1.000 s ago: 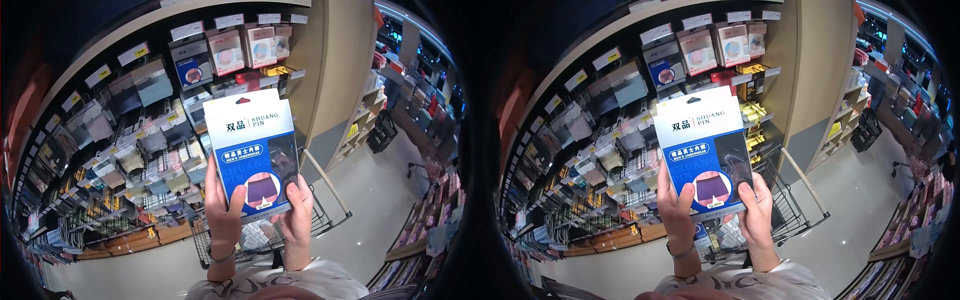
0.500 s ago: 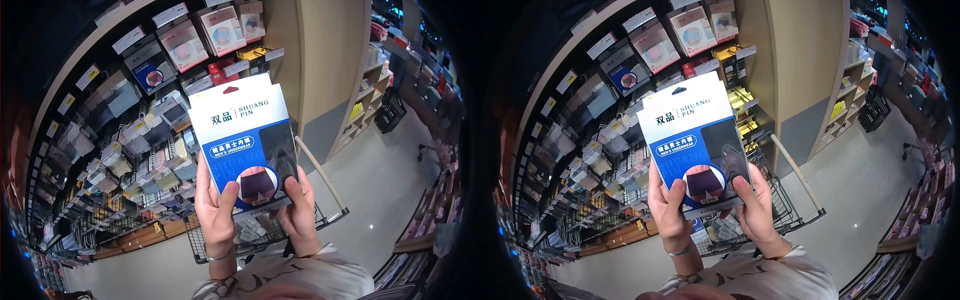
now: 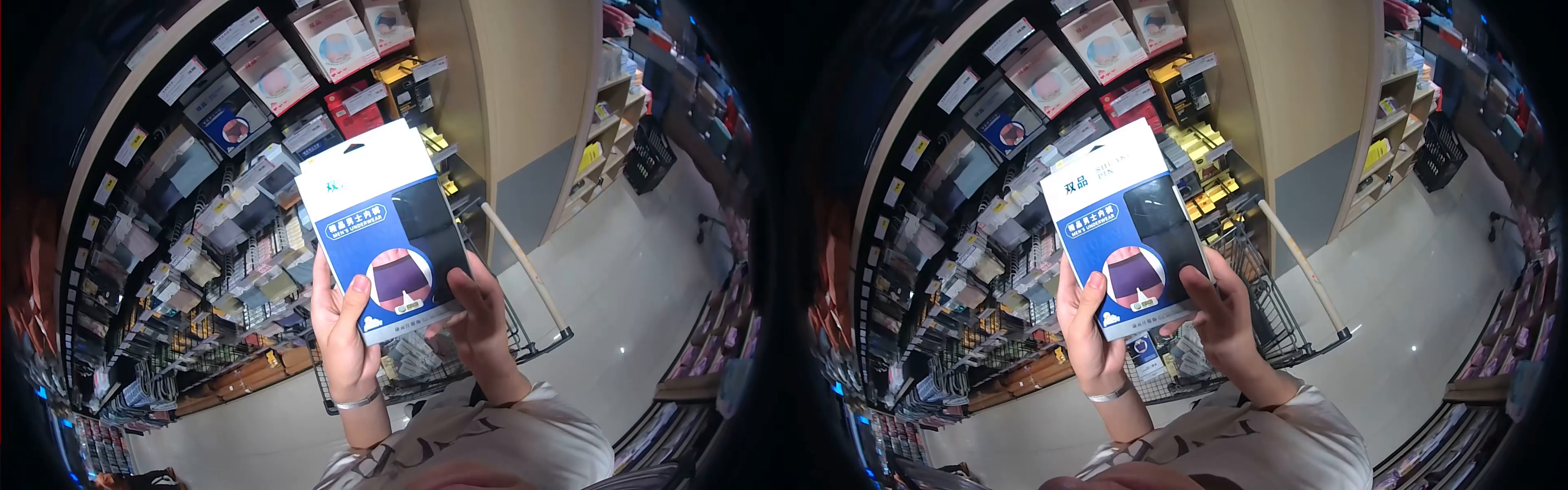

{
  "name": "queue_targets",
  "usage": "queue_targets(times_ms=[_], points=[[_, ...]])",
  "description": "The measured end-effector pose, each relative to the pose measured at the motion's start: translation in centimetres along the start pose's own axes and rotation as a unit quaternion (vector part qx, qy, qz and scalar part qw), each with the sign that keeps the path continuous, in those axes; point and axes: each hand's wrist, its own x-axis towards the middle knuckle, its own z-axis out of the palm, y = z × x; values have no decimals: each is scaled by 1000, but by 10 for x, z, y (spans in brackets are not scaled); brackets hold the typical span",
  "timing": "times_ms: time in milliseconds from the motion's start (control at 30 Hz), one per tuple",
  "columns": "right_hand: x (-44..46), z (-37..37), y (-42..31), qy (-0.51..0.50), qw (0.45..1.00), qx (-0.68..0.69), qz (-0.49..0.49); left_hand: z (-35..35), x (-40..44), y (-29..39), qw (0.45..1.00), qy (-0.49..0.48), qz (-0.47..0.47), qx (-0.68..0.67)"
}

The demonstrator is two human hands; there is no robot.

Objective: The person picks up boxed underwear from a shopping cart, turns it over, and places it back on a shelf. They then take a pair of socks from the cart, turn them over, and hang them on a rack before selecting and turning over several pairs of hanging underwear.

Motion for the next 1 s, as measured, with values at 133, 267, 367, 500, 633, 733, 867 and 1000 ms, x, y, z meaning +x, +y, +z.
queue_targets(times_ms=[133,267,367,500,633,733,867,1000], points=[[4,-12,3,-10,999,37,20,1,2,0,999,-5,-28,-27],[4,-10,0,3,998,61,19,10,3,2,999,-16,-5,36],[2,-8,1,10,999,45,-4,10,5,3,992,-25,-5,121],[3,-11,4,13,1000,20,-19,10,10,-1,990,-28,19,140],[5,-12,0,11,999,-14,-33,17,7,-2,988,-18,31,152],[4,-12,1,9,999,-36,-32,18,6,-3,985,-12,42,165],[2,-10,2,29,997,-50,-52,13,4,-6,978,-37,53,199],[-17,-4,16,21,977,-119,-174,5,7,-5,920,-121,134,349]])
